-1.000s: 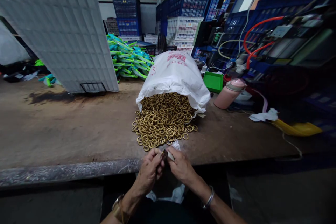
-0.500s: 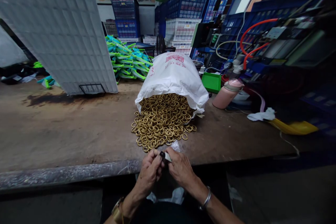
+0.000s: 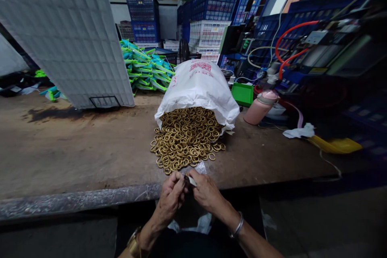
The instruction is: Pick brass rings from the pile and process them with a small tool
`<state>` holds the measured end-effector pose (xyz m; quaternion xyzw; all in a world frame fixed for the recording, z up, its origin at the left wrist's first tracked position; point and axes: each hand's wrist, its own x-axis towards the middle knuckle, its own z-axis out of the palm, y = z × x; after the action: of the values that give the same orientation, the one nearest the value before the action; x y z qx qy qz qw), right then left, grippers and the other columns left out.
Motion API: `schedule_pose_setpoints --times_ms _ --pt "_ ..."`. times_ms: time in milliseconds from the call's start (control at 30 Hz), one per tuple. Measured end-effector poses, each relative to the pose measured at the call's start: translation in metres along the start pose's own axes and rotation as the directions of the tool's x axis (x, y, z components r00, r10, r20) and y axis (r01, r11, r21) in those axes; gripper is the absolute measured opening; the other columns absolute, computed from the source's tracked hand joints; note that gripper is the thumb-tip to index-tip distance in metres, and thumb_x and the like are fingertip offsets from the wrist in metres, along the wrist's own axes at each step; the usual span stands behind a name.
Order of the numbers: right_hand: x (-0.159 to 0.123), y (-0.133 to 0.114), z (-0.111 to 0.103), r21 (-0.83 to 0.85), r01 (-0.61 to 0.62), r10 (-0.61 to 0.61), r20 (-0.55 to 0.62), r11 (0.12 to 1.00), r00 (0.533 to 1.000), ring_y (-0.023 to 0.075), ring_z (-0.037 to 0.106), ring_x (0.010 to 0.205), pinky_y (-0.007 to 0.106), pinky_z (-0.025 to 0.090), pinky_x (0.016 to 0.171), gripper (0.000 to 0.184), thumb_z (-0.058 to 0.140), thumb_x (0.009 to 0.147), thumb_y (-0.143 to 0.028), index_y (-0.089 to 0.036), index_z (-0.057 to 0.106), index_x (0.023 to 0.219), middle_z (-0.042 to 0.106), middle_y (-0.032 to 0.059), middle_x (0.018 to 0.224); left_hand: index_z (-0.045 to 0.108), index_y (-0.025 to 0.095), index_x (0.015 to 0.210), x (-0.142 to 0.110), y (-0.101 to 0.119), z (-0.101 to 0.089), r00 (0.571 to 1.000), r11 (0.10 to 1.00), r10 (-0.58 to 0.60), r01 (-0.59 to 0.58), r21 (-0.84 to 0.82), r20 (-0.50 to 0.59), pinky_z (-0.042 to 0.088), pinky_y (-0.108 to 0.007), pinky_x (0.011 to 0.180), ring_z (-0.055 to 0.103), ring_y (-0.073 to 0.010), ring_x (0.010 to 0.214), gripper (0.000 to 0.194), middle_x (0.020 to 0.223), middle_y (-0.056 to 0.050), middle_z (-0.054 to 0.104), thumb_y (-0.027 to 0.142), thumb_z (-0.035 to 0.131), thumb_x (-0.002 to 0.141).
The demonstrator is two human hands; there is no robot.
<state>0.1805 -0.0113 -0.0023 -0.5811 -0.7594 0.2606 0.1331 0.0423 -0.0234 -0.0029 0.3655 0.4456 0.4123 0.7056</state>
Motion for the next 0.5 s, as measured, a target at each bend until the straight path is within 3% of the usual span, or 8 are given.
schedule_pose_setpoints --times_ms 133,300,400,500 --pt "0.005 0.019 -0.007 -0.157 -0.17 0.16 -0.075 0.973 0.984 0.0146 0.055 0.062 0.023 0.025 0.054 0.032 0.04 0.068 -0.004 -0.019 0.051 0.094 0.063 0.003 0.071 0.04 0.02 0.071 -0.01 0.005 0.006 0.998 0.995 -0.047 0.051 -0.089 0.039 0.021 -0.014 0.035 0.033 -0.0021 0.036 0.033 0.054 0.007 0.047 0.049 0.057 0.071" --pt "0.01 0.052 -0.027 -0.156 -0.381 0.317 -0.326 0.911 0.891 0.0163 0.058 0.07 0.025 0.026 0.057 0.025 0.038 0.079 -0.01 -0.018 0.05 0.1 0.066 0.0057 0.081 0.046 0.018 0.073 -0.013 0.011 0.01 0.986 0.96 -0.08 0.117 -0.254 0.148 0.021 -0.014 0.034 0.03 -0.0027 0.037 0.03 0.053 0.006 0.046 0.046 0.057 0.072" --pt "0.016 0.063 -0.034 -0.12 -0.425 0.347 -0.404 0.897 0.846 0.0176 0.059 0.075 0.025 0.027 0.058 0.018 0.041 0.083 -0.021 -0.018 0.049 0.099 0.065 0.0059 0.085 0.053 0.014 0.071 -0.008 0.009 0.011 0.983 0.96 -0.089 0.128 -0.249 0.162 0.023 -0.015 0.034 0.03 -0.0037 0.038 0.033 0.047 0.005 0.042 0.048 0.054 0.074" --pt "0.023 0.066 -0.036 -0.117 -0.421 0.346 -0.398 0.9 0.85 0.0177 0.06 0.077 0.024 0.028 0.058 0.016 0.043 0.083 -0.027 -0.02 0.049 0.096 0.065 0.0044 0.09 0.053 0.015 0.07 -0.004 0.006 0.01 0.985 0.943 -0.136 0.161 -0.292 0.105 0.023 -0.015 0.035 0.035 -0.0042 0.039 0.027 0.054 0.002 0.051 0.042 0.06 0.07"
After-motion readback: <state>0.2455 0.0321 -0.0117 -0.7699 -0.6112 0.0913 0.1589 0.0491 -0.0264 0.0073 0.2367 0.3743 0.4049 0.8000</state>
